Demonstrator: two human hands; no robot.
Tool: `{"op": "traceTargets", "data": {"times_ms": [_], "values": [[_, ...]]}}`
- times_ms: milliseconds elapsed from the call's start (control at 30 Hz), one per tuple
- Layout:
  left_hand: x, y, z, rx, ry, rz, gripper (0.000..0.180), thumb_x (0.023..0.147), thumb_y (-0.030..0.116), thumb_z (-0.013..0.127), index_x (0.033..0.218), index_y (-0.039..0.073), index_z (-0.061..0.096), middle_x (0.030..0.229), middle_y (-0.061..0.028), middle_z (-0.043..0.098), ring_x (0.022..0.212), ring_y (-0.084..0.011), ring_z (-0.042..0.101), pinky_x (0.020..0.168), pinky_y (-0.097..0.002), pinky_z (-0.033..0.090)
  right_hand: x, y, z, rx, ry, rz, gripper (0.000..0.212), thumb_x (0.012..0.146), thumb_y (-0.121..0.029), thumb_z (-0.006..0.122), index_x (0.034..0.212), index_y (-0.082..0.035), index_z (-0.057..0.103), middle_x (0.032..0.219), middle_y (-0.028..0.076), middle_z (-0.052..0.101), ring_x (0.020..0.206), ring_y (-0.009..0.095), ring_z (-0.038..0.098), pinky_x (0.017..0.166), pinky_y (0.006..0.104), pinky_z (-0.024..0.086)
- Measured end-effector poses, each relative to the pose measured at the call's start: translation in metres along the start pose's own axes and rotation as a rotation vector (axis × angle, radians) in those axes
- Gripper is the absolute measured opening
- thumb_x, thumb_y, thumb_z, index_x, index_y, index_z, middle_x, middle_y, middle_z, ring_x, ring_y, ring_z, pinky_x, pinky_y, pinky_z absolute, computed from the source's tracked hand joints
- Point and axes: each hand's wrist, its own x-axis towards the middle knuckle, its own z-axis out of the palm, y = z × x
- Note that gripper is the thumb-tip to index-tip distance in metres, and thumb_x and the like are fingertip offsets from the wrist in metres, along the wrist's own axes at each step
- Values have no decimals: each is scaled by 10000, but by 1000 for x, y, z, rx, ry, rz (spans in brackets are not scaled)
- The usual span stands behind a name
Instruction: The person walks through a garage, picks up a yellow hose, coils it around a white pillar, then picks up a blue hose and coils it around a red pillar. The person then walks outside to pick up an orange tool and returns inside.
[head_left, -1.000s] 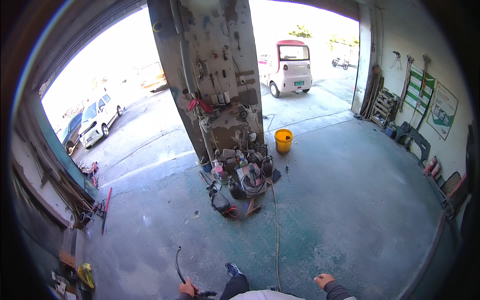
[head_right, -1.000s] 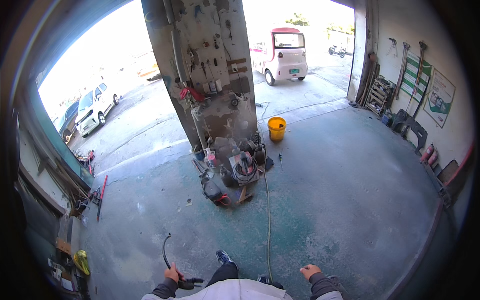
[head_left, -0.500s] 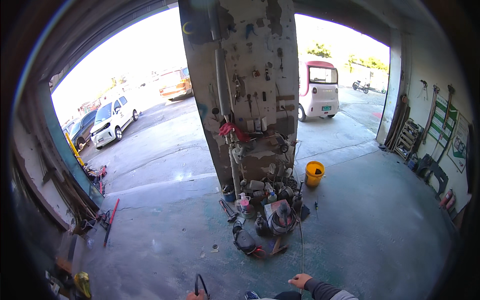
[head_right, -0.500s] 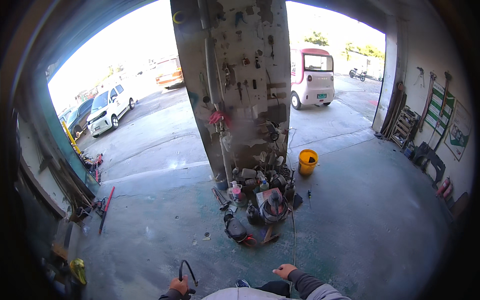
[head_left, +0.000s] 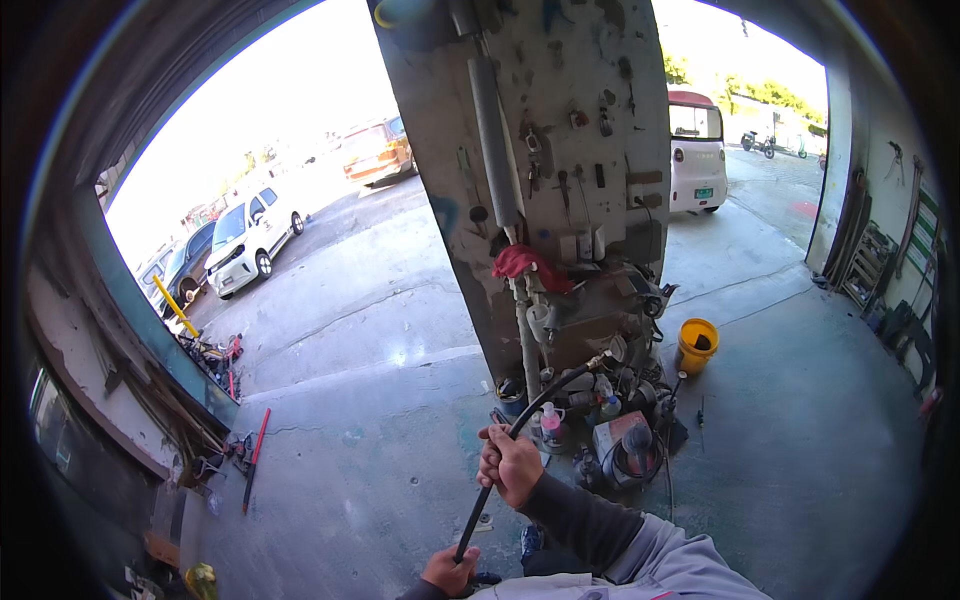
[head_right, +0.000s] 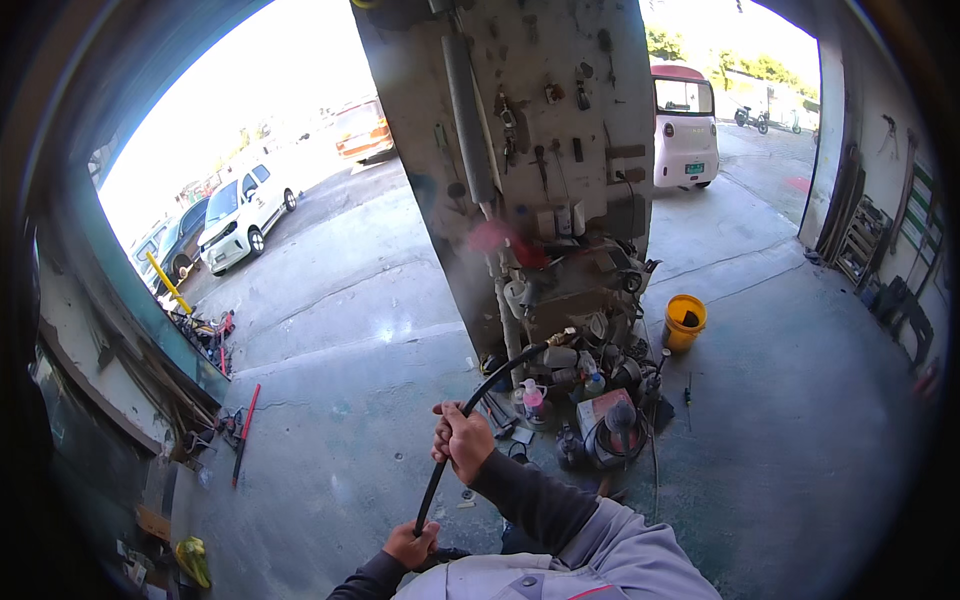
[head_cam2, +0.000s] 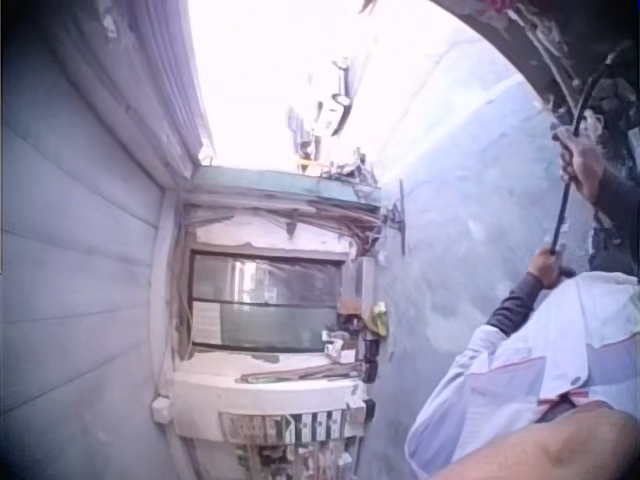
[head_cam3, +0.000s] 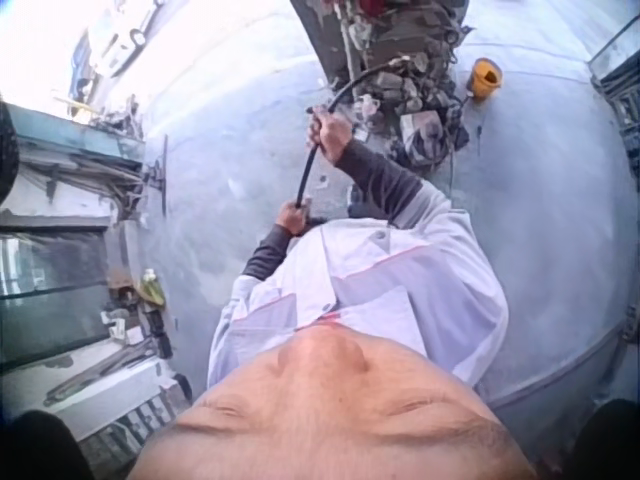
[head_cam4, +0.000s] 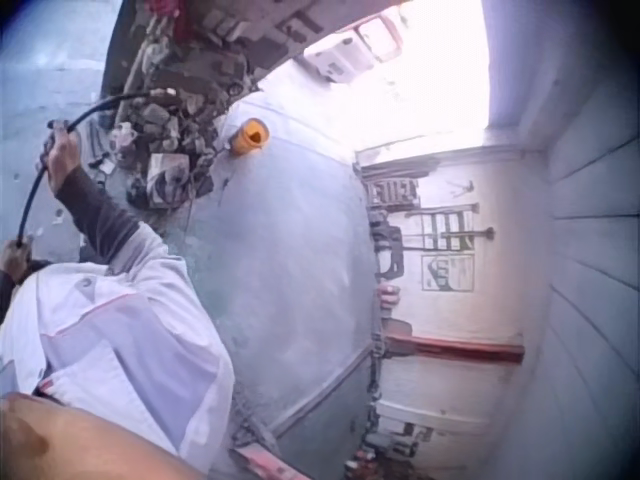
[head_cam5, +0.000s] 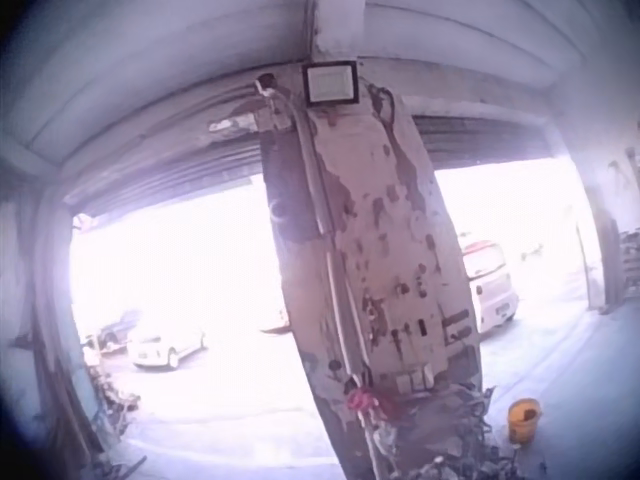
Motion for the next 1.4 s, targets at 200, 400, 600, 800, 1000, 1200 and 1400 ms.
{"op": "traceTargets", "data": {"times_ms": [200,400,600,800,1000,1200,1400], "values": [[116,54,-83,-2,37,-53,286,991,286,593,884,22,620,690,-60,633,624,-159,608,635,-314,494,134,-42,67,-127,-178,-14,343,1072,-375,428,1092,-43,511,660,-5,375,472,102,350,443,289,309],[228,92,-143,102,157,262,287,971,301,621,913,22,587,676,-97,613,614,-214,613,598,-350,475,254,-74,111,-280,-258,-102,408,1061,-424,446,1253,-65,449,765,0,455,498,62,376,414,236,292],[353,133,-203,37,135,335,262,962,289,633,968,28,620,800,-125,681,683,-219,653,634,-365,499,399,-97,140,-585,-168,-528,536,1027,-394,545,1391,-97,287,935,47,520,540,39,427,419,209,353],[506,150,-255,107,-105,449,274,970,290,633,1055,29,643,881,-129,689,827,-233,672,759,-354,526,505,-129,169,-605,-183,-645,296,1038,-318,551,1218,-86,526,803,-21,502,525,15,423,430,194,349],[633,185,-305,67,-218,535,303,958,335,650,1036,42,640,889,-160,704,820,-283,691,744,-382,528,599,-183,215,-793,-44,-914,272,1047,-280,543,1102,-28,631,656,-78,436,496,-2,387,430,188,315],[710,254,-367,37,-272,697,291,945,311,671,1037,36,659,864,-131,711,765,-209,687,717,-357,530,653,-246,253,-612,-45,-816,380,1076,-358,440,1073,-20,612,655,-55,361,464,35,294,410,224,256],[734,332,-417,-6,-467,733,285,953,277,682,1027,3,652,741,-34,632,705,-58,528,639,-284,478,683,-313,297,-445,-171,-871,424,1049,-443,460,987,-47,599,621,-54,335,452,59,289,404,251,246]]}}
